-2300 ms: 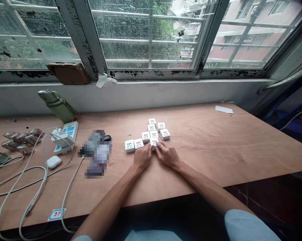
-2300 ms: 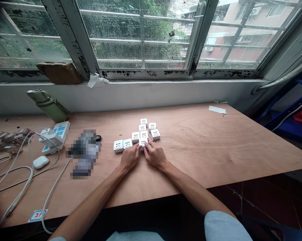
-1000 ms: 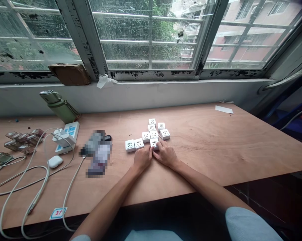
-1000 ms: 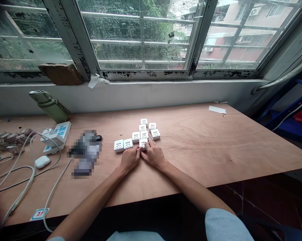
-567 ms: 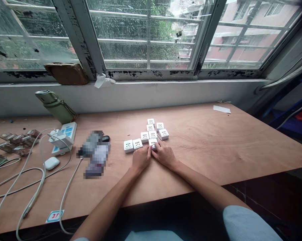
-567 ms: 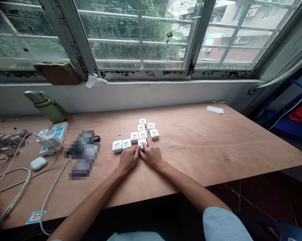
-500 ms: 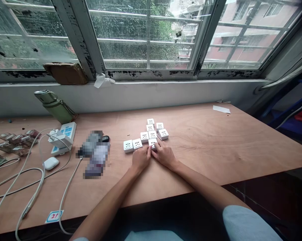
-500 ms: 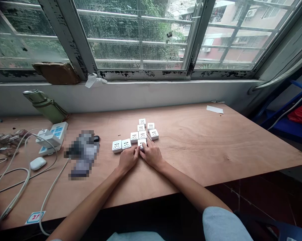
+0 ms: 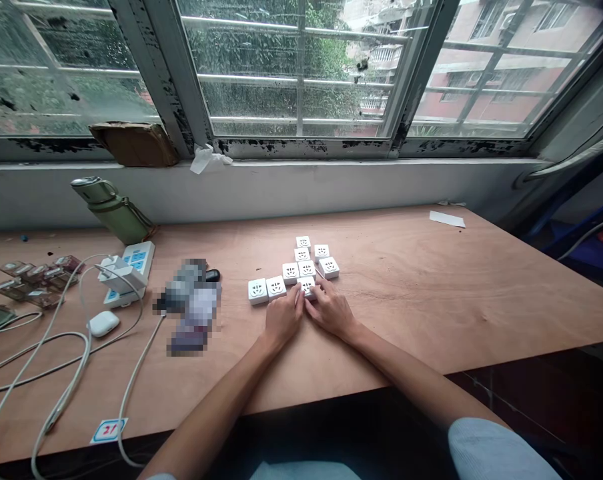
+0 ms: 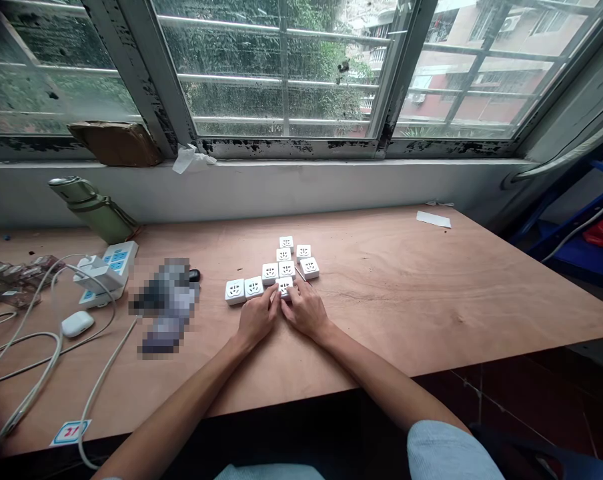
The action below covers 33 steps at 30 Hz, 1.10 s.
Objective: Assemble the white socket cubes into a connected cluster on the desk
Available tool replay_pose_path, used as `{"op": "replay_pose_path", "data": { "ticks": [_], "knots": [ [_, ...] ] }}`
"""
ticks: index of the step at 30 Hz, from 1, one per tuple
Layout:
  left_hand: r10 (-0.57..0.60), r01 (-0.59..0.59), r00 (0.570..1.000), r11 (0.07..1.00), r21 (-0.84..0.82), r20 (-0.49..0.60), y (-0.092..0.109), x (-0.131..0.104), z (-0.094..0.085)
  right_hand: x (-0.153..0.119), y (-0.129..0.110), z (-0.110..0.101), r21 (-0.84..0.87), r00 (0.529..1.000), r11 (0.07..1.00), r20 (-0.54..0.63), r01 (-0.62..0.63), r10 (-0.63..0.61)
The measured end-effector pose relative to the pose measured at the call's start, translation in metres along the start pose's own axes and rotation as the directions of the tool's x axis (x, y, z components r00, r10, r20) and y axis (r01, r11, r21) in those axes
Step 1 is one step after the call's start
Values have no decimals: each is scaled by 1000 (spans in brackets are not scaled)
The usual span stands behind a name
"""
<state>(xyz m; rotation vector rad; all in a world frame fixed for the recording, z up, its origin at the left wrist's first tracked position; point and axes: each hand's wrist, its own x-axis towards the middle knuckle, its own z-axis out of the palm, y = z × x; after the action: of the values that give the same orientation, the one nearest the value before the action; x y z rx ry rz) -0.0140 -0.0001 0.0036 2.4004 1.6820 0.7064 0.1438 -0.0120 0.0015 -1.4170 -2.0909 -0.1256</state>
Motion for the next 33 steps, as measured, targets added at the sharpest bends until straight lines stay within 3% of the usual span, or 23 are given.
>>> {"op": "replay_pose_path", "data": {
  "ticks": [9,13,17,23,33],
  "knots": [
    [-13,12,999,999,32,41,1,-1,-1,3,3,5,-31,999,999,-21,30,-31],
    [19,-9,991,997,72,-136,2,-7,-9,0,2,4,-40,999,999,-25,19,-20],
    [-49,106,954,978,178,-296,-3,-13,-13,1,2,3,-28,999,999,-17,32,-32],
    [-95,148,968,964,220,-234,-13,-8,-5,2,0,2,-17,1000,1000,-4,18,-18],
    [-106,158,967,964,214,-233,-17,18,3,2,3,6,-4,999,1000,41,-8,8]
  ]
}}
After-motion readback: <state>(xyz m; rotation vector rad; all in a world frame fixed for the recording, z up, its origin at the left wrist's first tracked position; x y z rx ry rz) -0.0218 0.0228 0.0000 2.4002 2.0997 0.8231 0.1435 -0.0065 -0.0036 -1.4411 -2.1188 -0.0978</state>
